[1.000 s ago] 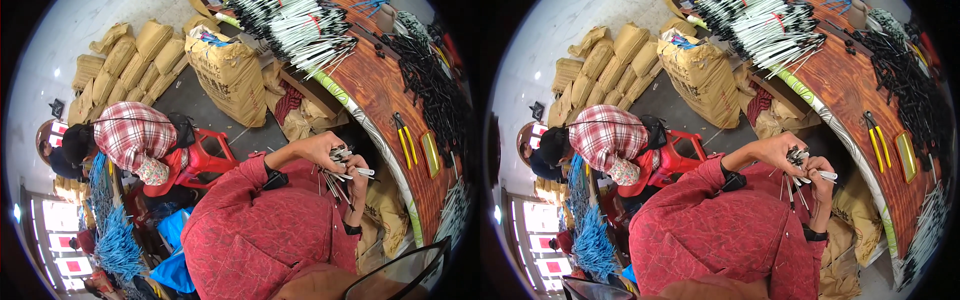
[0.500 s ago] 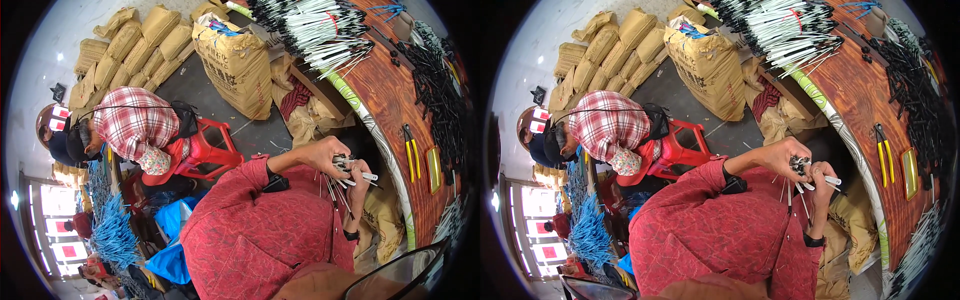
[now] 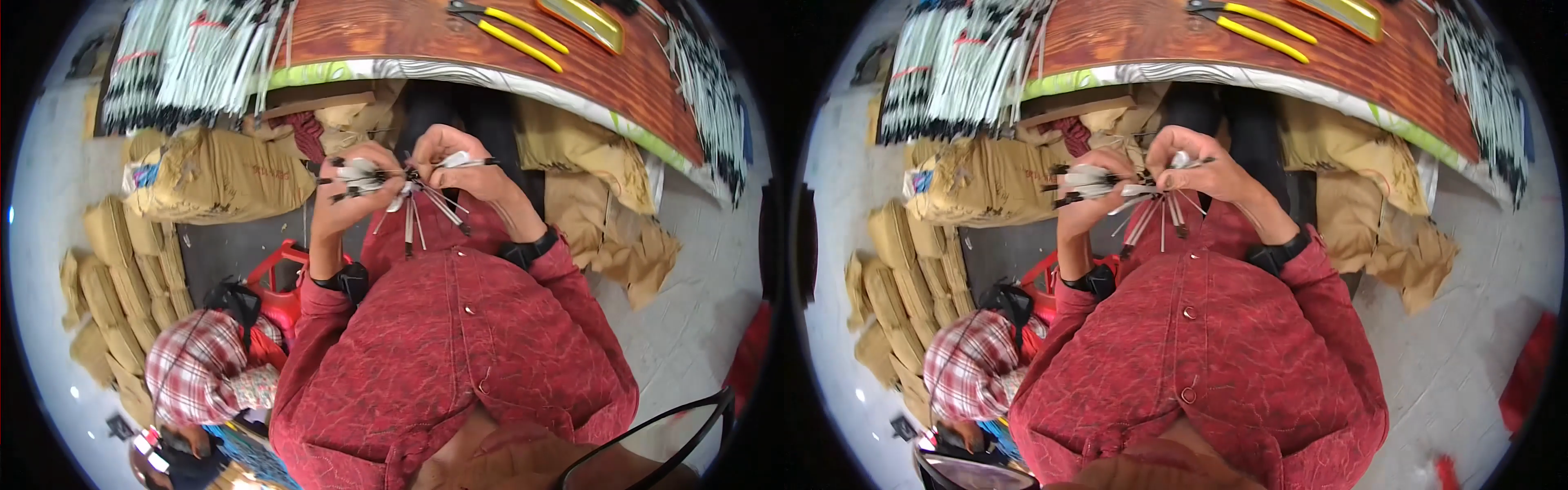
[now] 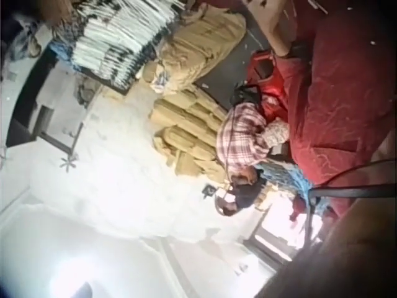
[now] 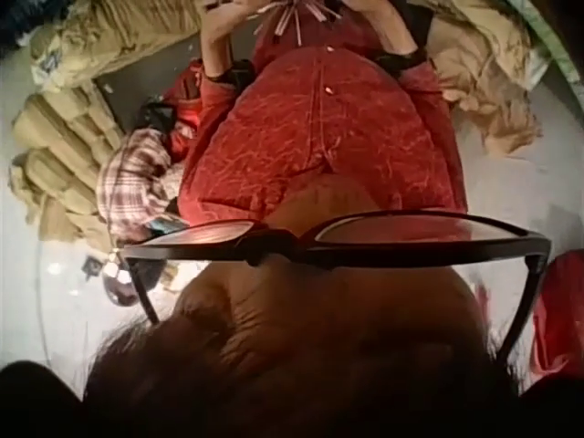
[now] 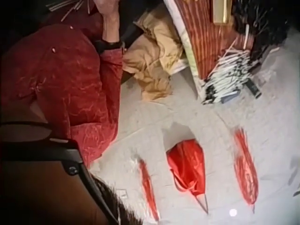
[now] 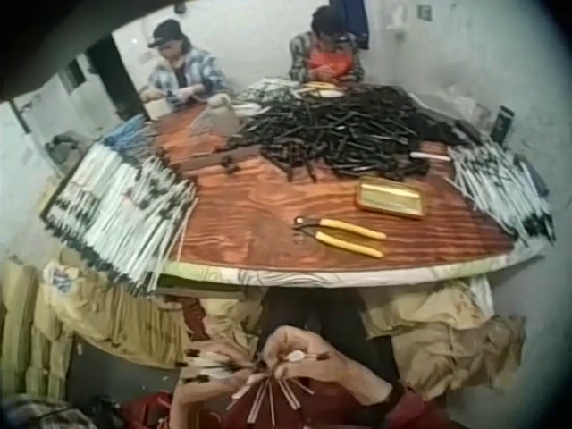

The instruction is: The person gathers white rods and uses yellow-handled shears to trim their ends before inserting them into black plastic connectors. They continue fitting the rods into the connectors by hand and then arrange the completed assemblies into a bundle.

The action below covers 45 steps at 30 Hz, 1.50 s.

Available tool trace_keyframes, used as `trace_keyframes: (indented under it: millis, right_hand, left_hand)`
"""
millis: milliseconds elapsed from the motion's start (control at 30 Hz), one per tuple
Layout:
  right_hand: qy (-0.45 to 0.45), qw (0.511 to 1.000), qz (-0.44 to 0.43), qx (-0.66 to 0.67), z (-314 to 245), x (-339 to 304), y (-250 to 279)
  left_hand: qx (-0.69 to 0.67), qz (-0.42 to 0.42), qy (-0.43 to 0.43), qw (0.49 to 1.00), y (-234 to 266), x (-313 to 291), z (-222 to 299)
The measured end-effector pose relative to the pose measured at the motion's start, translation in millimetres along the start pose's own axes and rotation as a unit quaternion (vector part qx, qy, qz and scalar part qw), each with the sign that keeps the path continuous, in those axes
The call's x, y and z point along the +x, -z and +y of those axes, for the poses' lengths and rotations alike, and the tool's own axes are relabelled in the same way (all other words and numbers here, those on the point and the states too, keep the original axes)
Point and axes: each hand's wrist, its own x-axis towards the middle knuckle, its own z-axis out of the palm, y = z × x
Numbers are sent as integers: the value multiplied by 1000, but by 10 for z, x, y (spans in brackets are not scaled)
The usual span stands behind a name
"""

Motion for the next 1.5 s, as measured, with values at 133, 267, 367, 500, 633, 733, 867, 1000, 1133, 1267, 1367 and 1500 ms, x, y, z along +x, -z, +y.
trace_keyframes:
  millis: [133,267,367,500,633,733,867,1000,1133,1267,1367,1500]
  right_hand:
    - [50,997,-29,53,-30,-103,365]
    - [45,998,-31,45,-67,-21,542]
    - [31,999,-15,29,-67,74,596]
    - [16,1000,16,7,-34,185,623]
    - [8,999,34,10,11,253,650]
    - [1,999,45,17,40,297,669]
    - [4,999,35,15,71,319,695]
    - [7,1000,26,0,98,299,695]
    - [2,999,31,15,87,264,674]
    - [1,999,38,18,93,236,675]
    - [3,999,34,9,112,237,696]
    - [-5,999,42,4,98,249,691]
  left_hand:
    - [21,3,81,996,-170,205,-56]
    - [43,-7,64,997,-196,358,-112]
    - [40,-15,48,998,-181,459,-152]
    - [72,-21,13,997,-176,576,-221]
    - [68,-19,35,997,-145,627,-285]
    - [75,-27,15,997,-98,644,-350]
    - [64,-25,-14,998,-93,650,-416]
    - [52,-23,-28,998,-87,624,-435]
    - [48,-21,-23,998,-109,583,-430]
    - [36,-17,-18,999,-116,554,-445]
    - [33,-18,-19,999,-108,557,-465]
    - [42,-21,-26,999,-96,559,-489]
